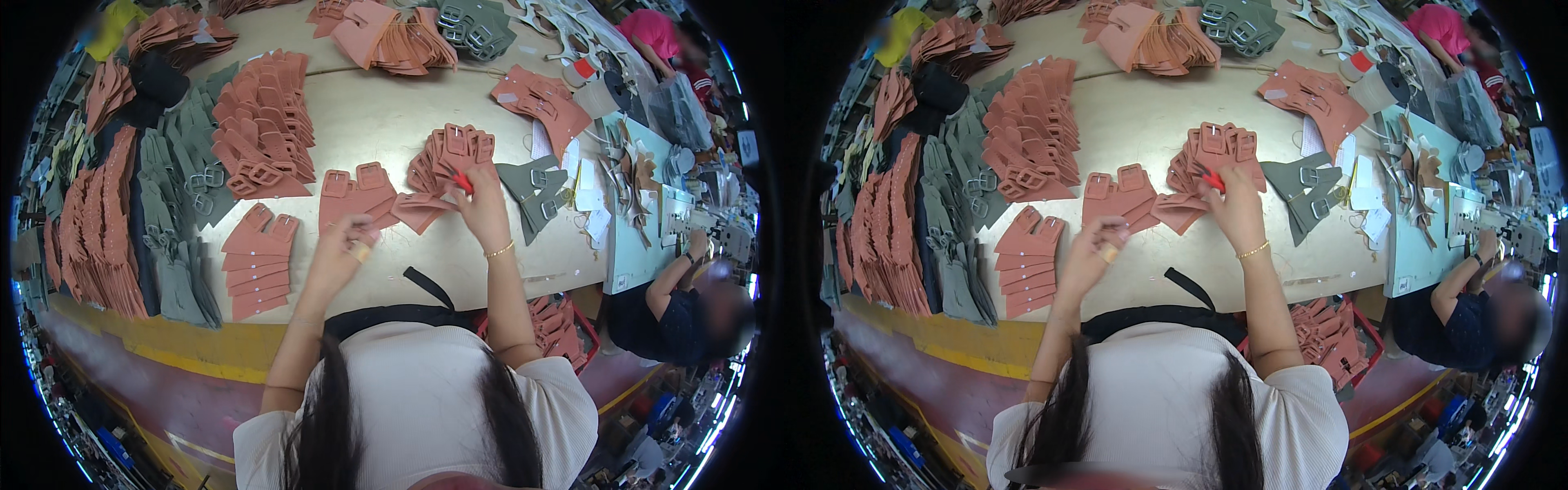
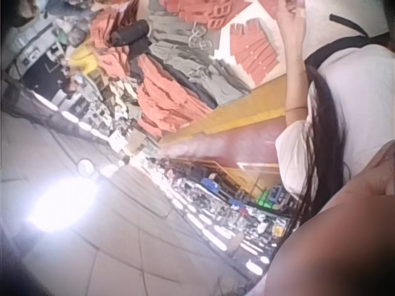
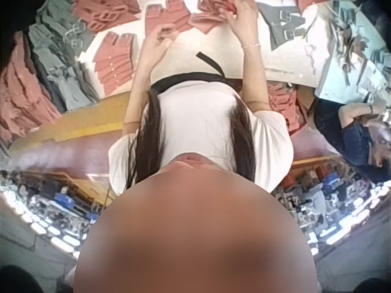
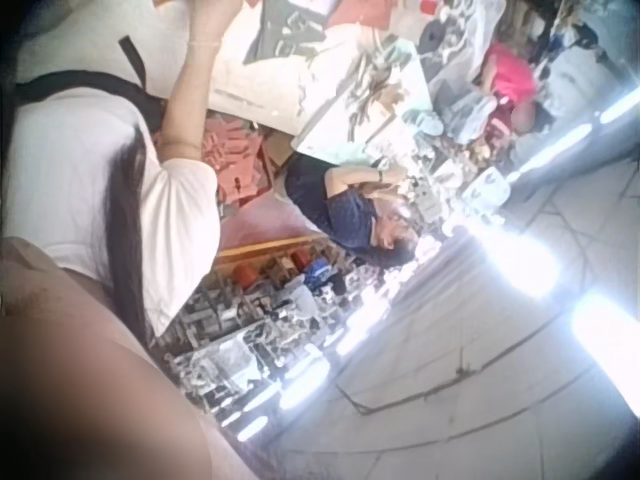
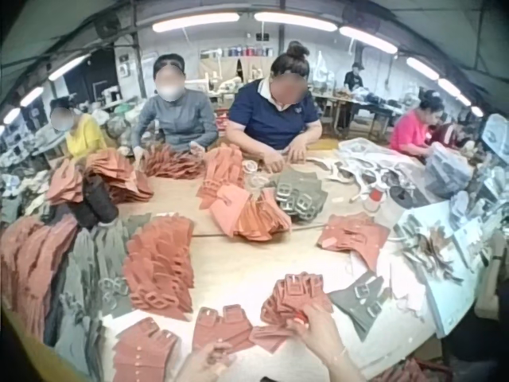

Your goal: The person repeatedly picks up reddish-brown fabric pieces with attached metal buckles and uses red-handled shears to trim edges and remove excess material. Trimmed pieces are placed into a growing stack on the table. The person handles pieces one at a time, rotating them as needed to access different edges.

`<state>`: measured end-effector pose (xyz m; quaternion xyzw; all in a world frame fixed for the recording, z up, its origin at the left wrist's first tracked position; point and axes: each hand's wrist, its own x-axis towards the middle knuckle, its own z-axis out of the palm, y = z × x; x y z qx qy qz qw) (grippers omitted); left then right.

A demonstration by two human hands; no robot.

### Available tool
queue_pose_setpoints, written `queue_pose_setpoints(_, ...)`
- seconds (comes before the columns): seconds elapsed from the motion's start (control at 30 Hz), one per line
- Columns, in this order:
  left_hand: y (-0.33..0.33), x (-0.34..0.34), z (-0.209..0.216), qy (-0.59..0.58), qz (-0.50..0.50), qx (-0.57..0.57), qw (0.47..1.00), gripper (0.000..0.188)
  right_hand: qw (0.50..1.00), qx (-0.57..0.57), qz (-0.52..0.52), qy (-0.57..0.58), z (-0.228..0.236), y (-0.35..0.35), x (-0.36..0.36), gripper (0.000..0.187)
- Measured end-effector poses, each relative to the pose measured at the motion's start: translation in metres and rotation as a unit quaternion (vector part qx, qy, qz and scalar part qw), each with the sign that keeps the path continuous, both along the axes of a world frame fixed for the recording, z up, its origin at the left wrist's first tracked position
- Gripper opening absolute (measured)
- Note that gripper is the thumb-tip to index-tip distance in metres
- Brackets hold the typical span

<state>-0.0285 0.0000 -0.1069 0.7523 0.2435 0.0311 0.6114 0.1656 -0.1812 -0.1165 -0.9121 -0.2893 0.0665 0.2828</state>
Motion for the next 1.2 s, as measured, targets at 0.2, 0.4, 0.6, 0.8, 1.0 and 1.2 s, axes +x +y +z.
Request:
queue_pose_setpoints(0.2,-0.027,0.013,-0.015,0.012,-0.126,0.181,0.975,0.036,0.996,-0.035,0.079,0.014,-0.028,-0.029,-0.025,0.055)
queue_pose_setpoints(0.4,-0.026,0.021,-0.023,0.07,-0.128,0.041,0.988,0.031,0.995,0.047,0.059,0.063,-0.026,-0.015,-0.027,0.053)
queue_pose_setpoints(0.6,-0.022,0.009,-0.03,0.134,-0.112,0.003,0.985,0.03,0.99,-0.096,0.094,0.034,-0.004,-0.008,-0.039,0.037)
queue_pose_setpoints(0.8,-0.048,0.009,-0.023,-0.072,-0.014,0.327,0.942,0.056,0.97,0.059,0.023,0.233,0.024,-0.008,-0.028,0.031)
queue_pose_setpoints(1.0,-0.038,0.027,-0.009,-0.097,0.005,0.176,0.979,0.054,0.926,0.187,0.178,0.276,0.064,0.02,-0.052,0.037)
queue_pose_setpoints(1.2,-0.008,0.019,0.02,-0.114,0.126,-0.44,0.882,0.04,0.923,0.291,0.101,0.231,0.075,0.03,-0.046,0.035)
